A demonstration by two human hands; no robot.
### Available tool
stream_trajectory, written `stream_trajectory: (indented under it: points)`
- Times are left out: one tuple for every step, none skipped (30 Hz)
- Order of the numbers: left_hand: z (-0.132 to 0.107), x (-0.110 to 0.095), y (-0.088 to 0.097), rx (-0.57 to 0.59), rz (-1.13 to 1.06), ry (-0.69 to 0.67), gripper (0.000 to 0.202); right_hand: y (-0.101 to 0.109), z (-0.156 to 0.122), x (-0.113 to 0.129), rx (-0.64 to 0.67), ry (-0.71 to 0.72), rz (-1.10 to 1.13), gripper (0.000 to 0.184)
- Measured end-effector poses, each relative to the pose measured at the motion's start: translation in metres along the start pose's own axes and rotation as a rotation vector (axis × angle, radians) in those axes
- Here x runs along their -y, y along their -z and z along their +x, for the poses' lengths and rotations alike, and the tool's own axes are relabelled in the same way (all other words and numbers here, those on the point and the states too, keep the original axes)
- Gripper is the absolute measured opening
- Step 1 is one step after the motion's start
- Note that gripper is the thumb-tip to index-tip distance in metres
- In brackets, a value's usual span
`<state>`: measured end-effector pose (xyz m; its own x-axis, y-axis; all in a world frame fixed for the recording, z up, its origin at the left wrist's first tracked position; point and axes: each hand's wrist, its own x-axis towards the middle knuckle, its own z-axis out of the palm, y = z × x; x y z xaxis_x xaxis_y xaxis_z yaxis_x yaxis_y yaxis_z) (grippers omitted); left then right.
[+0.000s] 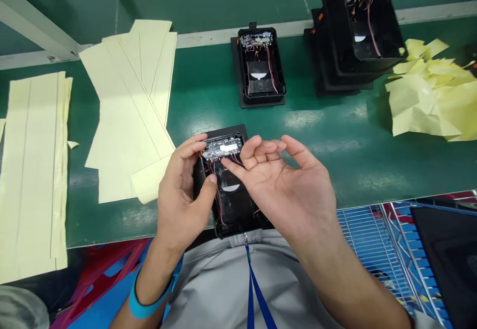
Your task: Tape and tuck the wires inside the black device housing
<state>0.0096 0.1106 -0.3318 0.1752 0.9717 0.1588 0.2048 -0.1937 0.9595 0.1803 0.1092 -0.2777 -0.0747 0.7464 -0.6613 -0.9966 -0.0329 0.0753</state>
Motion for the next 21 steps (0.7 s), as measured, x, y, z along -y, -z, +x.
stream_trajectory:
  points:
    - [0.0,0.0,-0.001,0.003,0.017,-0.004,0.043,0.0,0.0,0.001,0.001,0.004,-0.001,0.019]
    - [0.0,0.0,-0.001,0.006,0.031,-0.008,0.043,-0.001,0.0,0.001,0.003,0.009,-0.002,0.019]
    - [-0.001,0.0,-0.001,0.007,0.042,-0.011,0.043,-0.002,0.0,0.002,0.004,0.016,-0.005,0.02]
    - [-0.001,0.0,-0.002,0.007,0.046,-0.013,0.044,-0.003,0.0,0.002,0.005,0.027,-0.01,0.021]
    - [-0.002,0.0,-0.002,0.006,0.043,-0.016,0.045,-0.004,0.0,0.003,0.001,0.037,-0.019,0.022]
    - [-0.002,0.0,-0.002,0.005,0.036,-0.017,0.046,-0.006,0.0,0.003,-0.005,0.049,-0.03,0.022]
    - [-0.003,0.0,-0.002,0.003,0.029,-0.017,0.048,-0.007,0.0,0.004,-0.013,0.06,-0.043,0.022]
    - [-0.003,0.001,-0.002,0.001,0.025,-0.017,0.049,-0.008,0.001,0.004,-0.02,0.069,-0.055,0.022]
    - [-0.004,0.001,-0.002,0.001,0.024,-0.018,0.051,-0.009,0.001,0.004,-0.026,0.076,-0.067,0.022]
    - [-0.004,0.001,-0.002,0.002,0.023,-0.021,0.052,-0.009,0.002,0.005,-0.028,0.082,-0.076,0.023]
    - [-0.004,0.001,-0.002,0.003,0.023,-0.024,0.052,-0.009,0.002,0.006,-0.028,0.086,-0.082,0.023]
    - [-0.005,0.002,-0.002,0.006,0.027,-0.03,0.053,-0.008,0.003,0.006,-0.03,0.092,-0.086,0.023]
    - [-0.005,0.002,-0.001,0.01,0.034,-0.037,0.053,-0.007,0.004,0.007,-0.036,0.096,-0.086,0.022]
    - [-0.005,0.002,-0.001,0.013,0.044,-0.043,0.053,-0.006,0.005,0.008,-0.042,0.097,-0.08,0.022]
    - [-0.005,0.003,0.0,0.014,0.054,-0.05,0.053,-0.005,0.006,0.009,-0.049,0.095,-0.068,0.02]
    - [-0.005,0.003,0.0,0.014,0.064,-0.053,0.052,-0.003,0.007,0.01,-0.054,0.089,-0.053,0.019]
    - [-0.006,0.002,0.0,0.016,0.076,-0.055,0.051,-0.003,0.007,0.011,-0.056,0.082,-0.035,0.016]
    - [-0.006,0.002,0.0,0.016,0.088,-0.055,0.049,-0.002,0.007,0.011,-0.055,0.075,-0.015,0.014]
    - [-0.005,0.002,0.0,0.019,0.101,-0.052,0.047,-0.002,0.007,0.012,-0.052,0.07,0.003,0.011]
    - [-0.005,0.001,0.0,0.023,0.113,-0.05,0.045,-0.002,0.007,0.012,-0.049,0.068,0.015,0.009]
    - [-0.005,0.001,0.0,0.029,0.12,-0.049,0.044,-0.003,0.006,0.012,-0.046,0.069,0.021,0.009]
